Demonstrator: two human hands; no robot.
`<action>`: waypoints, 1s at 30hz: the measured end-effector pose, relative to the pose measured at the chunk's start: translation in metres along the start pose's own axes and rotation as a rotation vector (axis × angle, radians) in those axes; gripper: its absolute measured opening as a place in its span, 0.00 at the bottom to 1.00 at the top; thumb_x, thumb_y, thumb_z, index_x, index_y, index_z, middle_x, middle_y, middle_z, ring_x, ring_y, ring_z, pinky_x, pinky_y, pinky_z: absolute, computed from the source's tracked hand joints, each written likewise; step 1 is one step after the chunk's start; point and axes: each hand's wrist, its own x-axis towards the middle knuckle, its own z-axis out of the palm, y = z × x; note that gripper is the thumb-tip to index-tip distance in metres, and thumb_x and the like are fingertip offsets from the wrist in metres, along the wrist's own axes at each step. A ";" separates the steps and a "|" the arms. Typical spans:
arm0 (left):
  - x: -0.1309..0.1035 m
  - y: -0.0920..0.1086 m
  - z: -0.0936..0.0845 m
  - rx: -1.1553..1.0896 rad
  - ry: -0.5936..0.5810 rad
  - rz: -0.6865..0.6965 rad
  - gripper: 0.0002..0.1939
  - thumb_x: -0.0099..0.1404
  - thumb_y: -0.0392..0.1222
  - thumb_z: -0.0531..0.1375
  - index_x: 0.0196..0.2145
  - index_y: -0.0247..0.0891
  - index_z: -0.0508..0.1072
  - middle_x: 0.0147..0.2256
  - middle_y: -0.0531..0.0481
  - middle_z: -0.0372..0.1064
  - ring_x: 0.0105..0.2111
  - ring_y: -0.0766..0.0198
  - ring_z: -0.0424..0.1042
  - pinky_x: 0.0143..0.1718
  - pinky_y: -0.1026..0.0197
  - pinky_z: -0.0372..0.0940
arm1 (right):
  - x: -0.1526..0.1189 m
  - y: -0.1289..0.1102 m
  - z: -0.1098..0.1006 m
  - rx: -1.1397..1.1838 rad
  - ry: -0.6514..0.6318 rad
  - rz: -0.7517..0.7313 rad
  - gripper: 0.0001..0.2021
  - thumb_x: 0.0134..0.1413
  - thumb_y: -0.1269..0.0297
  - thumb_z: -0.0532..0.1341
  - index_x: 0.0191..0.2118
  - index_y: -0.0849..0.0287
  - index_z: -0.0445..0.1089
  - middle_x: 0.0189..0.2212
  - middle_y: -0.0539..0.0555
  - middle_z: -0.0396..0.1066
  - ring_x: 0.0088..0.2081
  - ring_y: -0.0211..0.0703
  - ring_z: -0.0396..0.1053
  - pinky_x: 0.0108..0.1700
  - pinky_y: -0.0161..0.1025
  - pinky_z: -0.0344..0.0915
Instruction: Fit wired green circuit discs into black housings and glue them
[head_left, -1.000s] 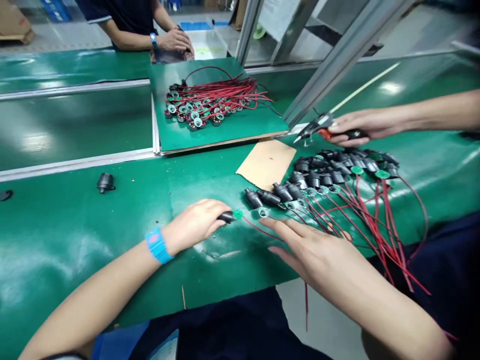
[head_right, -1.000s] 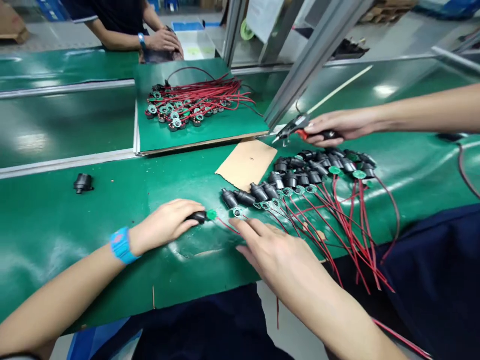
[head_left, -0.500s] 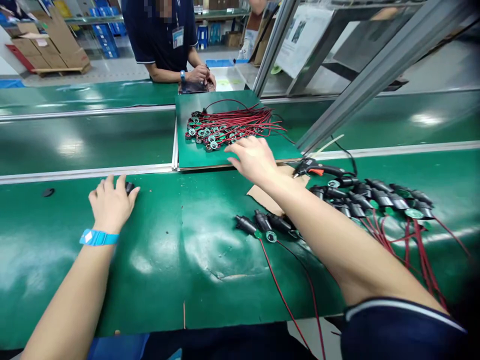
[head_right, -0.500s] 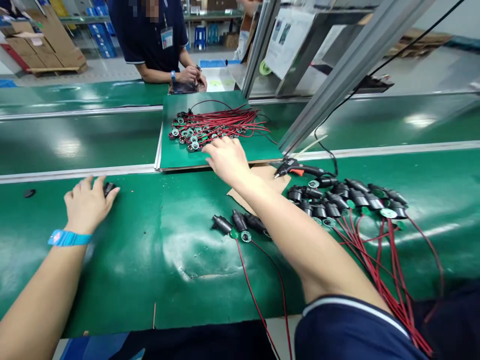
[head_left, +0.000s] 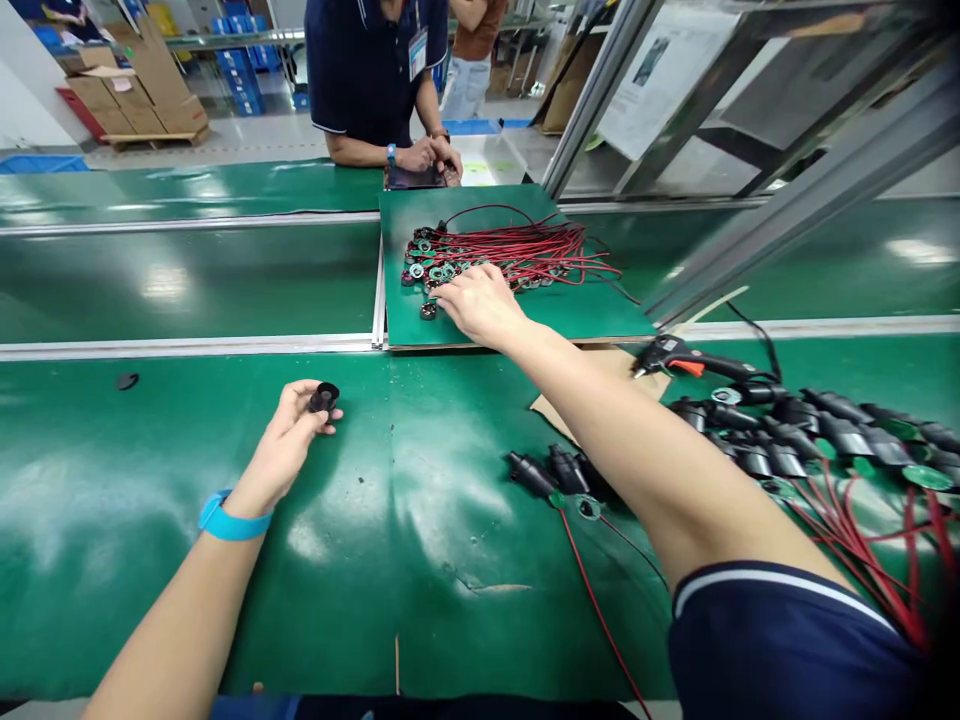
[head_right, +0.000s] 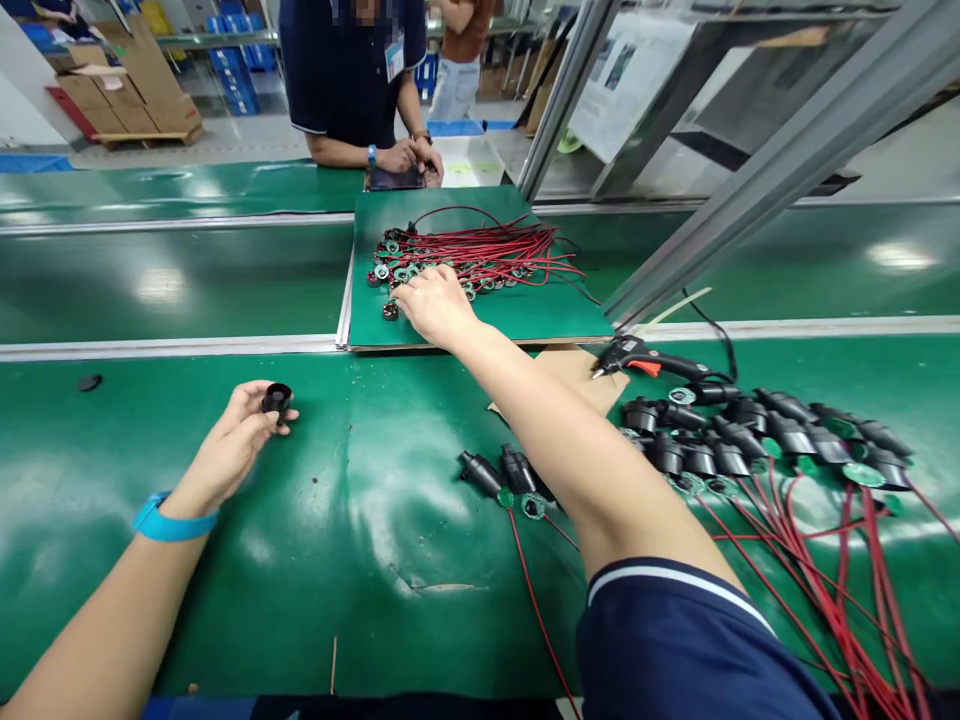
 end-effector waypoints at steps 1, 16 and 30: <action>-0.003 0.003 0.005 -0.129 -0.009 -0.052 0.19 0.59 0.39 0.59 0.49 0.42 0.63 0.47 0.47 0.69 0.41 0.60 0.75 0.37 0.61 0.67 | 0.004 -0.002 0.000 0.010 -0.017 0.006 0.18 0.71 0.60 0.50 0.55 0.56 0.75 0.48 0.60 0.77 0.51 0.54 0.65 0.58 0.51 0.50; -0.037 0.014 0.036 -0.085 -0.169 0.102 0.15 0.65 0.46 0.65 0.45 0.41 0.66 0.35 0.54 0.65 0.31 0.68 0.63 0.33 0.64 0.59 | -0.035 -0.066 -0.089 0.158 0.178 -0.065 0.10 0.64 0.61 0.62 0.43 0.55 0.80 0.37 0.54 0.79 0.40 0.44 0.74 0.40 0.38 0.62; -0.093 0.015 0.082 -0.537 -0.628 -0.134 0.22 0.53 0.48 0.76 0.36 0.37 0.71 0.31 0.52 0.72 0.30 0.67 0.72 0.32 0.66 0.64 | -0.201 -0.139 -0.093 0.728 0.328 -0.016 0.04 0.58 0.70 0.68 0.39 0.57 0.79 0.21 0.47 0.71 0.20 0.31 0.64 0.21 0.31 0.60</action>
